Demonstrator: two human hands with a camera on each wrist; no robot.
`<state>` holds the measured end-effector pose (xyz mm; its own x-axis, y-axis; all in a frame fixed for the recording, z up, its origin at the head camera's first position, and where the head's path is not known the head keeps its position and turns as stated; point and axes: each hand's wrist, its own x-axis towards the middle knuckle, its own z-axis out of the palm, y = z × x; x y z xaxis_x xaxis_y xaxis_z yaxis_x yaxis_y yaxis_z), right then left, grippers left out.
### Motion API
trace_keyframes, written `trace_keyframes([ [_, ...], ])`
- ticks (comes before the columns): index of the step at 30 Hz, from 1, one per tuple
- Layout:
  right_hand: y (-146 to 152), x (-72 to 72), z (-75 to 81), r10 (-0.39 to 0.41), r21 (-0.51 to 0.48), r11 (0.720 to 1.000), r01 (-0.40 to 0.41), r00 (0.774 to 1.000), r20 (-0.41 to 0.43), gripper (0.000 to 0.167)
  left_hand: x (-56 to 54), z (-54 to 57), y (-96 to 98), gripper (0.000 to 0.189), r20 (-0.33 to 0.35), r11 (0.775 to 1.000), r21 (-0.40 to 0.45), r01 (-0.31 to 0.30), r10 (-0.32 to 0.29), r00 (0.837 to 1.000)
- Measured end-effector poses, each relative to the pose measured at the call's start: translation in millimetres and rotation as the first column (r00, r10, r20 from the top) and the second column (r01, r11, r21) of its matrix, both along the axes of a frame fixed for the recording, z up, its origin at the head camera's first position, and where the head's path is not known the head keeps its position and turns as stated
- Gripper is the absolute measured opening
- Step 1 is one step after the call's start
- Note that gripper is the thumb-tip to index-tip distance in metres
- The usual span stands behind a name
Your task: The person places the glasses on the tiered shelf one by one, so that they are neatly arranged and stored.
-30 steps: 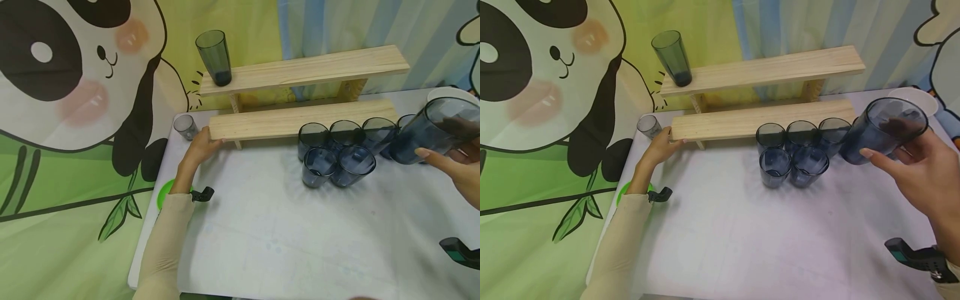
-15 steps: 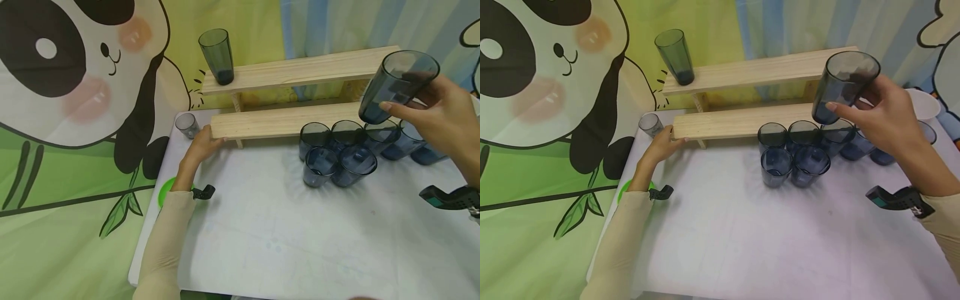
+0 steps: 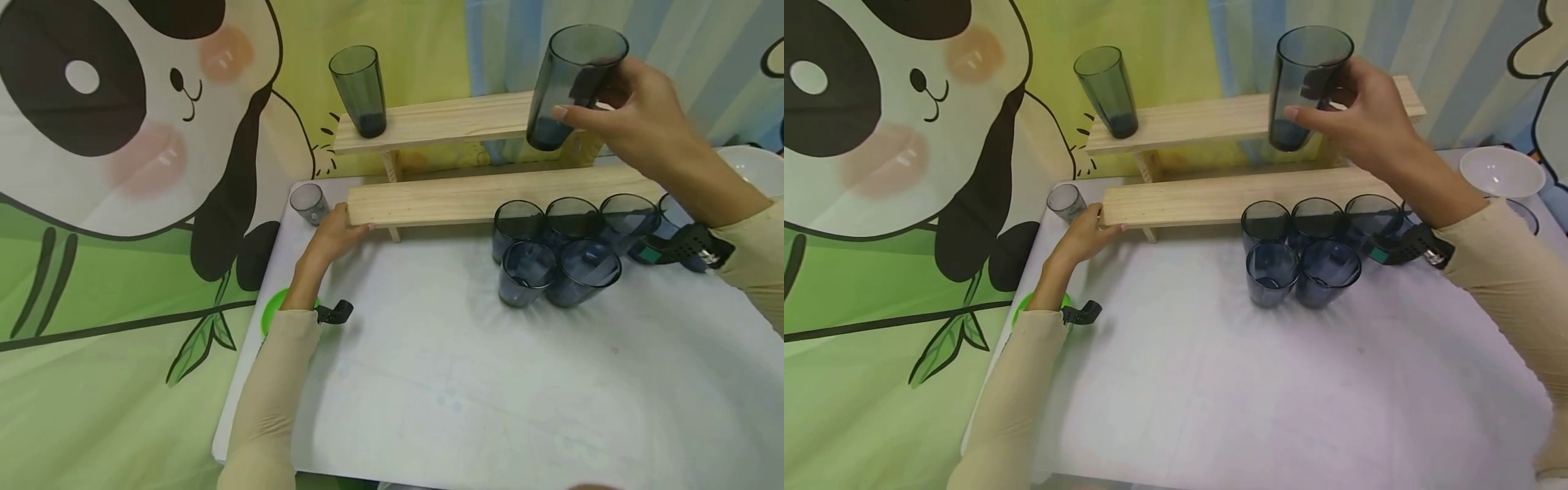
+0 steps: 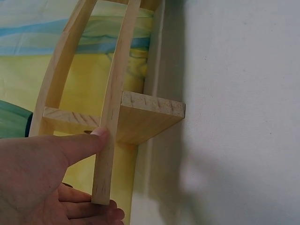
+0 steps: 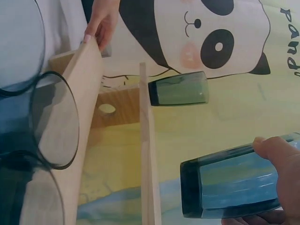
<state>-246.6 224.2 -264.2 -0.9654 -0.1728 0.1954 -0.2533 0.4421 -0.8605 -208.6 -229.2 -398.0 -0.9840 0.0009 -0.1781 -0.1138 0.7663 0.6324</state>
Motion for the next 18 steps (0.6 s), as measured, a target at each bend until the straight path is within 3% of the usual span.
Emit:
trace_keyframes([
  [4, -23.8, -19.9, 2.6, 0.042, -0.071, 0.997, -0.043, 0.999, -0.011, 0.040, 0.3, 0.9, -0.6, 0.076, 0.009, 1.000, -0.007, -0.002, 0.002, 1.000],
  [11, -68.1, -51.3, 2.8, 0.070, -0.029, 0.997, -0.069, 0.998, 0.004, 0.067, -1.0, -0.1, -0.1, 0.077, 0.002, 1.000, -0.025, -0.008, 0.008, 1.000],
  [18, -105.5, -71.5, -3.6, 0.092, -0.003, 0.996, -0.092, 0.996, 0.017, 0.072, -1.1, 0.2, -0.4, 0.077, -0.001, 1.000, -0.026, -0.010, 0.010, 1.000],
])
